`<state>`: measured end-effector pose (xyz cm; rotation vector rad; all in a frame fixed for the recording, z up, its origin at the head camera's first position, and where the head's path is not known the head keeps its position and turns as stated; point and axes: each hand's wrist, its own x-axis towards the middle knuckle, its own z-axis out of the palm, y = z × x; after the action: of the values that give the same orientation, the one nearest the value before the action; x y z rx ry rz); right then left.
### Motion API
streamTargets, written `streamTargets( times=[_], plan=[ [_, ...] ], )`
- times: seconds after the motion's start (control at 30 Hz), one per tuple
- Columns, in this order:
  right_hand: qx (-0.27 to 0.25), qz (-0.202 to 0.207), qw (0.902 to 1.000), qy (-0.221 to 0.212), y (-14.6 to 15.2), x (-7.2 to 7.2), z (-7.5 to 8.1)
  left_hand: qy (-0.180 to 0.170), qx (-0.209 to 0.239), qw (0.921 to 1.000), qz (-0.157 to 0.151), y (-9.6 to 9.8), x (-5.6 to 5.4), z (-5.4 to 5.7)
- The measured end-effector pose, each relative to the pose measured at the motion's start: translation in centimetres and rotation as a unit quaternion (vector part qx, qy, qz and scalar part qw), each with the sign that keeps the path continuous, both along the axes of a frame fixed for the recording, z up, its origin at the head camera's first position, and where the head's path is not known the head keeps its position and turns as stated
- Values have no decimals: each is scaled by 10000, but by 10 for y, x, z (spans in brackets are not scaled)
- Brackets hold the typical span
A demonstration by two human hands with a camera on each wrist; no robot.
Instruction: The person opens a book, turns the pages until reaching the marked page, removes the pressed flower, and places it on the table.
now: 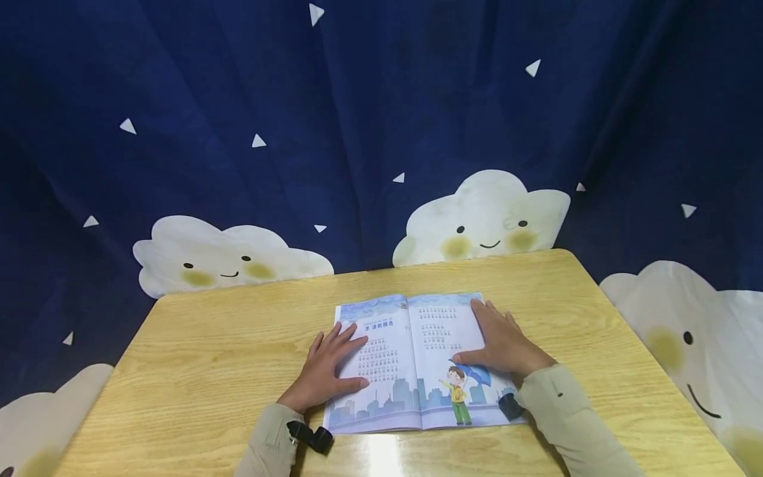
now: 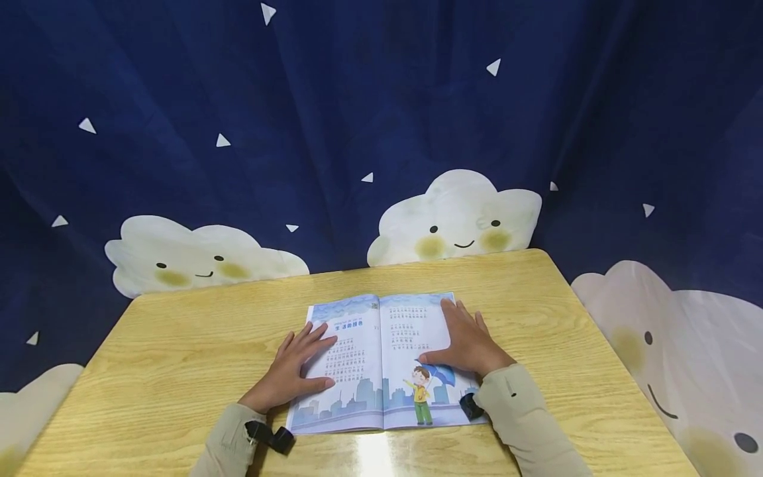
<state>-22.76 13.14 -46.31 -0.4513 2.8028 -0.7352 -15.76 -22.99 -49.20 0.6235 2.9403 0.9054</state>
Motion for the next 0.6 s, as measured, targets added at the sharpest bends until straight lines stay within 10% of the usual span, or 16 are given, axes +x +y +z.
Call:
streamTargets(
  times=[0.6],
  plan=[
    [-843,118,9921,-925,11,-3,5,132,84,9999,15,1,0,0]
  ],
)
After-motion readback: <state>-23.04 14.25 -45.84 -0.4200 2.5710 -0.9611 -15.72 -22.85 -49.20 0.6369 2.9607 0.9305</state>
